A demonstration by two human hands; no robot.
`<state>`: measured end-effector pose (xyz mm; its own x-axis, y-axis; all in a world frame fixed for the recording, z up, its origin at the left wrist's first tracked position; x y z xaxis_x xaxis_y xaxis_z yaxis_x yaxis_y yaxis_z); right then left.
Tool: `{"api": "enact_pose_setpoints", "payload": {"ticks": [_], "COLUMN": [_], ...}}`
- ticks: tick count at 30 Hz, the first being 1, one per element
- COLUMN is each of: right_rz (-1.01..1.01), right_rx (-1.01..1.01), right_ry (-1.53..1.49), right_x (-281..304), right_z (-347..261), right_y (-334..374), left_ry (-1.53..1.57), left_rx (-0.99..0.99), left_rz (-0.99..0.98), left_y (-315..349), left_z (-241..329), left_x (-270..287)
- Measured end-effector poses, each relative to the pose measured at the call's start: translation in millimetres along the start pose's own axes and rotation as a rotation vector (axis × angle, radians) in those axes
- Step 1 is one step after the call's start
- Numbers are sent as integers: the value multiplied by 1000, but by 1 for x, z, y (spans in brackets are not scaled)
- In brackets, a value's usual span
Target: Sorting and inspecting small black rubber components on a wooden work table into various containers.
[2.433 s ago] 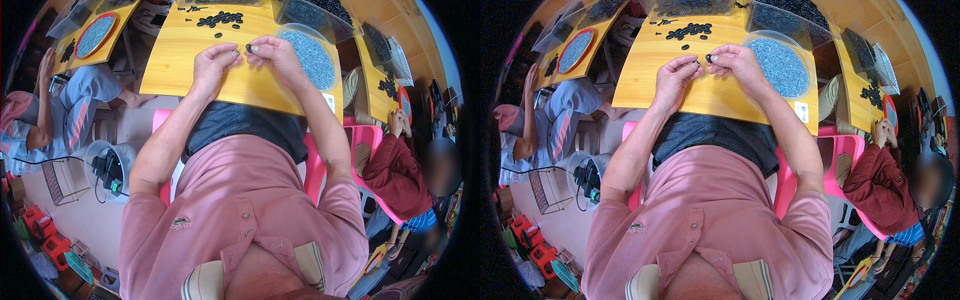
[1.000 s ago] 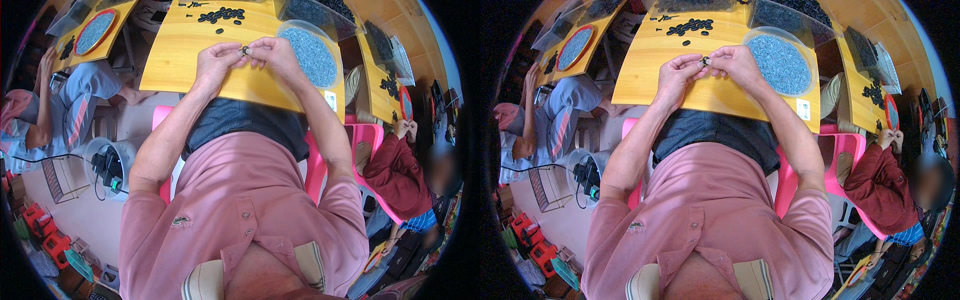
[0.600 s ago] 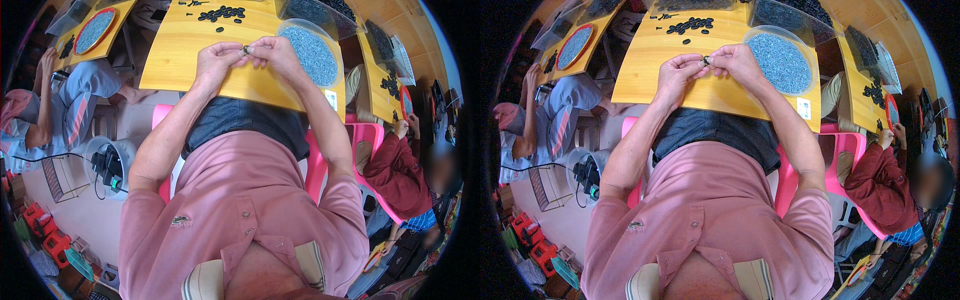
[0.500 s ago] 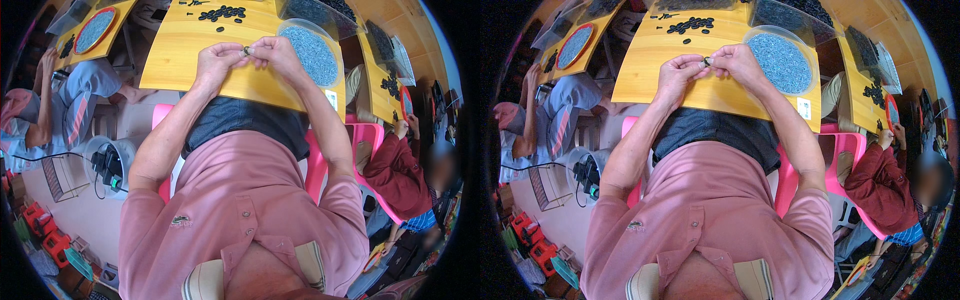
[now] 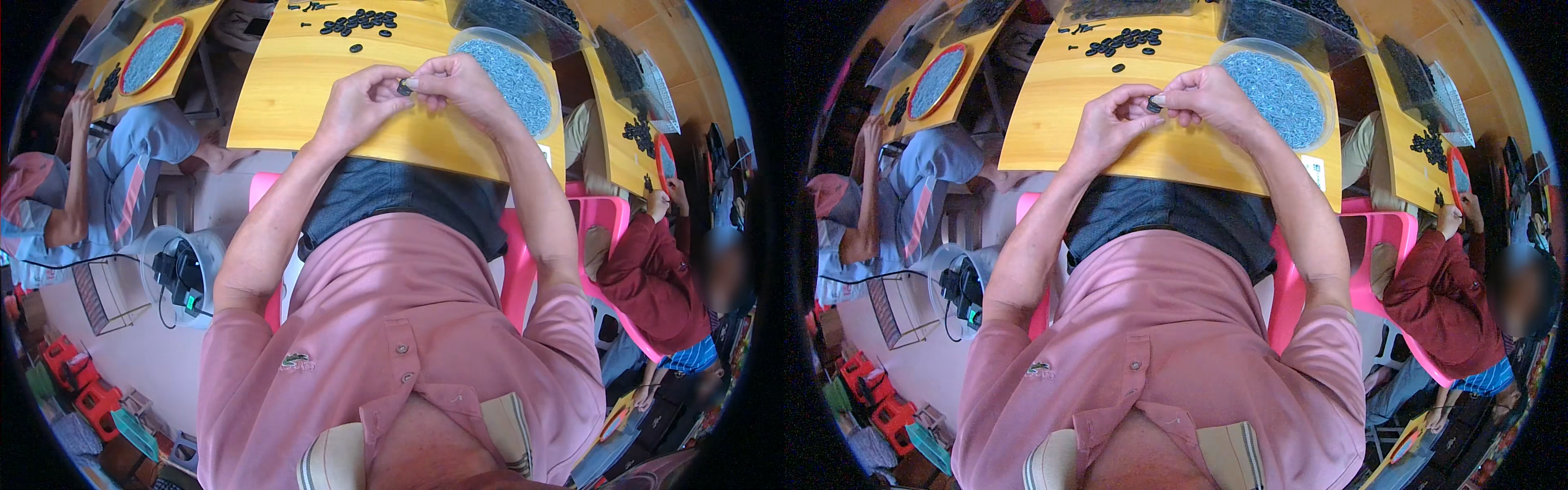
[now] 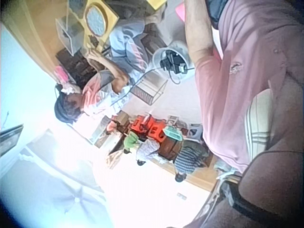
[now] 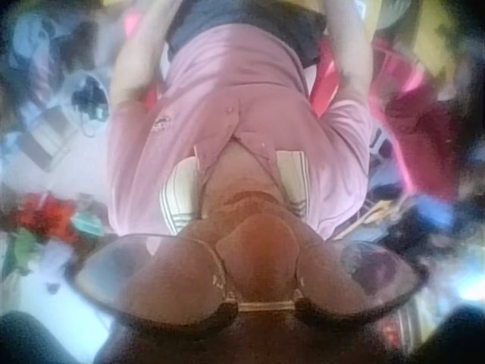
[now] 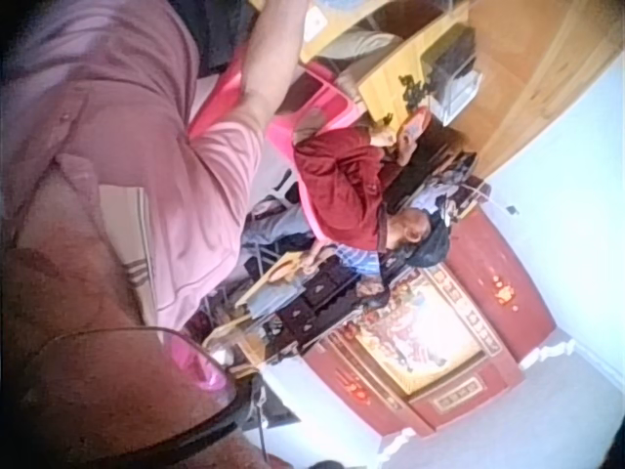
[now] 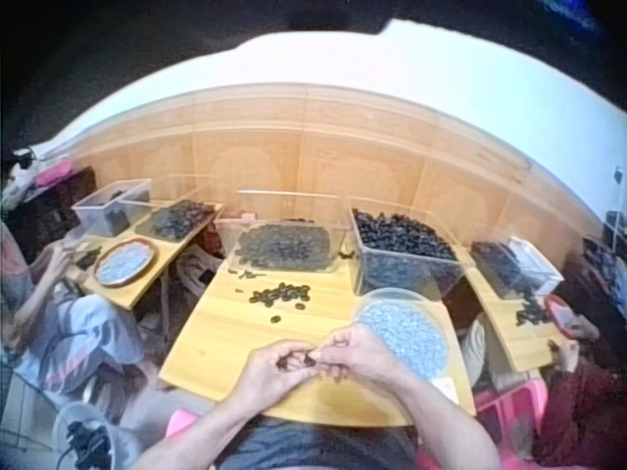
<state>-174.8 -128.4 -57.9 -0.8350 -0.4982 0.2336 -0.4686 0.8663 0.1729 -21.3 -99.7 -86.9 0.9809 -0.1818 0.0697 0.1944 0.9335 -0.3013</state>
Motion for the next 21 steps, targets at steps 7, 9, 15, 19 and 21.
{"api": "enact_pose_setpoints", "payload": {"ticks": [7, 9, 15, 19, 21], "right_rz": [-16, -31, 0, -5, -24], "right_rx": [-40, -21, -48, -12, -28], "right_ry": [-15, -24, -11, -71, -118], "right_x": [-5, -6, -4, -10, -13], "right_z": [5, 3, 3, 4, 6], "right_y": [-2, -3, -3, 0, 0], "left_ry": [-320, -313, -456, -450, -411], "left_rx": [-161, -141, -179, -142, -191], "left_rz": [-8, -4, -12, -12, 17], "left_y": [-1, -1, -3, 1, 4], "left_z": [14, 14, 17, 16, 22], "left_x": [4, 5, 6, 7, 7]}}
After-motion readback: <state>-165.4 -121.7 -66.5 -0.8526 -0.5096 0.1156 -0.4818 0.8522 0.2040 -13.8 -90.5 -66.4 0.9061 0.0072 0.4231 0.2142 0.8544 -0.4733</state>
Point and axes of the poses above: each hand's wrist, its own y-axis away from the middle knuckle, its own x-axis out of the back of the hand, z = x × y, the point moved 6 cm from there along -y, towards the middle knuckle, and after that the axes turned 3 degrees about -x, right-handed, at the moved point
